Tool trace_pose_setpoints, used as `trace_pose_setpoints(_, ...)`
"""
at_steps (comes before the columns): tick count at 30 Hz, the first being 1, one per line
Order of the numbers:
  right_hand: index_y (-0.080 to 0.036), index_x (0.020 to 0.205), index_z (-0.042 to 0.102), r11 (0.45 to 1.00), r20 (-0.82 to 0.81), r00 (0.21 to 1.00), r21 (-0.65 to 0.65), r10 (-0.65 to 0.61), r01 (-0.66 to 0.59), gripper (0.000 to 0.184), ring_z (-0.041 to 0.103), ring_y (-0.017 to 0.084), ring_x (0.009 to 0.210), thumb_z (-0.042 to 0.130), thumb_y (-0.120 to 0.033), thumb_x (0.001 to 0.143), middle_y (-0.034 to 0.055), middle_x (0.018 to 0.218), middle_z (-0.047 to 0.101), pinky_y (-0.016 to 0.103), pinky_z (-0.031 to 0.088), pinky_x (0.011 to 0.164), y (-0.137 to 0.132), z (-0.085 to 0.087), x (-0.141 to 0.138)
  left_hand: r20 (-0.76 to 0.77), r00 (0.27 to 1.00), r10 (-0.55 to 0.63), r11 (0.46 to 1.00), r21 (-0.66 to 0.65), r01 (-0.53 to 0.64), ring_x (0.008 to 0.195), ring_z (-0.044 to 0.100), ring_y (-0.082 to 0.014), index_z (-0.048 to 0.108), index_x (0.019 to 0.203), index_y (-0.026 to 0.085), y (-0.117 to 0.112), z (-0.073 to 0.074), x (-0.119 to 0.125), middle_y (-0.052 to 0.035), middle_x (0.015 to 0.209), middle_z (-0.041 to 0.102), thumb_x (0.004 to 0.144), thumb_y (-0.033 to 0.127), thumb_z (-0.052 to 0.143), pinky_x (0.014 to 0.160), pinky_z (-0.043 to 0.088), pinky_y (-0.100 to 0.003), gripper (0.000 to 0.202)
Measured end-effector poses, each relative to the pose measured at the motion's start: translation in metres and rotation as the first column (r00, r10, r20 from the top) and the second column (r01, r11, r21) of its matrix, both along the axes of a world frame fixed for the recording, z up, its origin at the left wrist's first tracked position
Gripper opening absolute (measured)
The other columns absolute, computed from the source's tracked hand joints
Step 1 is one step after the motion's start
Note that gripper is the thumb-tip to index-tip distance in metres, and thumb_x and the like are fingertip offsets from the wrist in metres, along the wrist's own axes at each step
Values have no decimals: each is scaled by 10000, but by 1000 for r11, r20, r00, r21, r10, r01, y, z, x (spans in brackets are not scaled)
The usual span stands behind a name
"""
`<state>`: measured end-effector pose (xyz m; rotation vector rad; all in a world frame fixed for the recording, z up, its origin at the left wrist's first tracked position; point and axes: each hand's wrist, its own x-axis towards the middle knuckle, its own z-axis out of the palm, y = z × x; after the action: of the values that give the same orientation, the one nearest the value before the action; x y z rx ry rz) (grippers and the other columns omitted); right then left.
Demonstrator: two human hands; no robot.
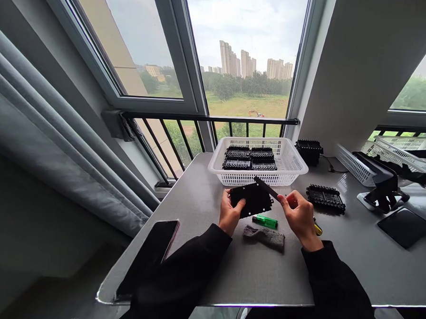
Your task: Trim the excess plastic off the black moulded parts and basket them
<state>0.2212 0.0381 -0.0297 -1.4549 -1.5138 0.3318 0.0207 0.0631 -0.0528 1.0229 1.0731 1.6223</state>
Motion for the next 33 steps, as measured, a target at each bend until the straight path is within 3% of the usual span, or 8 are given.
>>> trace_pose_setpoints(3,-206,724,580,983,-107,984,-96,144,-155,381,560,165,588,616,-573,819,12,655,622,281,405,586,-2,3,-6,104,995,-8,998,-61,14,857,638,-182,494,961,200,1,1,0,-15,898,653,606,229,740,821,507,-340,433)
trace_pose_setpoints(6,-192,904,665,929,-252,932,-195,262,-314,402,619,192,680,702,-558,741,52,823,690,288,456,613,-1,7,-9,229,973,-13,989,-138,46,726,619,-146,464,923,208,1,4,0,23,833,623,557,230,769,697,518,-299,477)
trace_pose_setpoints(9,-169,969,699,889,-367,874,-204,319,-410,433,641,219,802,722,-522,720,79,925,703,294,484,667,0,9,-8,271,959,-87,971,-192,142,631,595,-131,454,862,203,0,5,0,39,752,597,510,222,800,581,493,-257,494)
trace_pose_setpoints(15,-145,867,718,904,-436,864,-211,254,-372,422,503,133,523,667,-543,741,33,664,633,239,341,440,4,4,-4,58,958,-281,942,-174,287,539,545,-98,438,696,185,-2,5,-1,63,607,549,502,267,847,507,449,-209,460)
trace_pose_setpoints(20,-148,727,674,929,-442,873,-190,209,-318,408,417,103,479,674,-556,723,13,615,579,234,282,413,4,2,-5,-148,922,-359,931,-129,342,706,665,-174,546,943,182,-8,7,2,-29,815,698,589,330,830,633,521,-269,477)
trace_pose_setpoints(23,-154,715,655,922,-436,868,-180,238,-343,411,432,110,506,688,-564,716,13,628,573,232,285,421,1,7,-8,-206,922,-329,944,-75,320,821,681,-201,578,1012,179,-12,7,4,-57,915,702,651,340,789,707,533,-286,447)
trace_pose_setpoints(29,-164,711,612,910,-511,817,-146,266,-388,507,373,86,433,570,-662,795,-16,567,489,235,273,400,-1,11,-10,-226,956,-185,983,-54,178,704,669,-178,592,995,167,-11,9,2,-41,805,699,665,314,768,636,523,-260,402)
trace_pose_setpoints(33,-184,664,561,874,-440,833,-185,336,-450,488,387,93,403,533,-641,836,-15,530,506,234,283,386,-3,8,-13,-226,968,-108,994,-26,105,699,672,-176,596,962,171,-13,13,2,-37,796,701,650,306,772,616,521,-248,383)
